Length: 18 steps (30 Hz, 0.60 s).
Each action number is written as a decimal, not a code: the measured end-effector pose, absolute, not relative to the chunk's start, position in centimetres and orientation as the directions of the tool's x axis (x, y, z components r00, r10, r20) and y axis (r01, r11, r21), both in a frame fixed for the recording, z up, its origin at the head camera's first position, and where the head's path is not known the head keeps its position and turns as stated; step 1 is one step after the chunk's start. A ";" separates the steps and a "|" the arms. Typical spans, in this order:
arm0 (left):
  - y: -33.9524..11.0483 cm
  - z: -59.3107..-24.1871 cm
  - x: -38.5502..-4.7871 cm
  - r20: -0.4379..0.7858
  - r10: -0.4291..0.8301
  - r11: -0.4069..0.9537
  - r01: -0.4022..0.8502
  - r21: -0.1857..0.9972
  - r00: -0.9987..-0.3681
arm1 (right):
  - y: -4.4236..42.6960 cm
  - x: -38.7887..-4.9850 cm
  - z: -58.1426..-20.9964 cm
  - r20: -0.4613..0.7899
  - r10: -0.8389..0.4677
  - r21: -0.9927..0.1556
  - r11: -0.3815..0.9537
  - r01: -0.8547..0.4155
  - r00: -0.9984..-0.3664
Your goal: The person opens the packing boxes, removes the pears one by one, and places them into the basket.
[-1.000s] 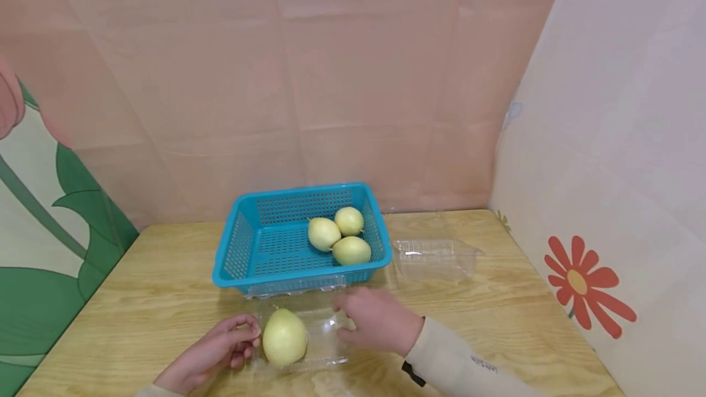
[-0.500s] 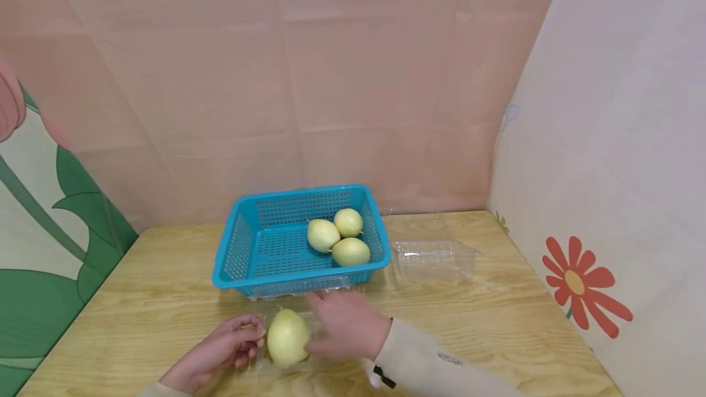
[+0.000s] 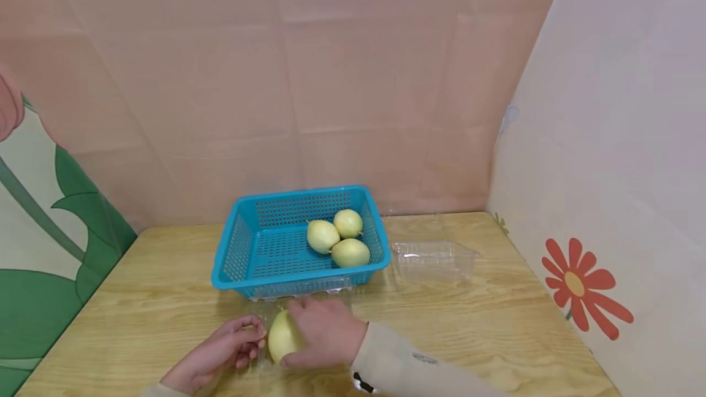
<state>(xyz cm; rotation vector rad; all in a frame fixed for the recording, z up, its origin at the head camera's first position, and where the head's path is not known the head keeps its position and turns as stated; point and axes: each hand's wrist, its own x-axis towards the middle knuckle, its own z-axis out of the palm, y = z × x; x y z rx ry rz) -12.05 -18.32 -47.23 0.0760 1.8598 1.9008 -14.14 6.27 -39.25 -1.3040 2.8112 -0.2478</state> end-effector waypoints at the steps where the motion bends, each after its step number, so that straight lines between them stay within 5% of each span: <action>1: -18.3 -47.2 -12.1 -0.285 0.372 0.034 -0.294 0.955 -0.883 | 6.2 -14.1 -39.3 0.030 -0.758 -0.154 0.641 -0.752 -0.651; 18: -18.3 -47.2 -12.2 -0.283 0.372 0.059 -0.282 0.958 -0.884 | 5.1 -14.3 -39.8 -0.015 -0.747 -0.136 0.660 -0.739 -0.665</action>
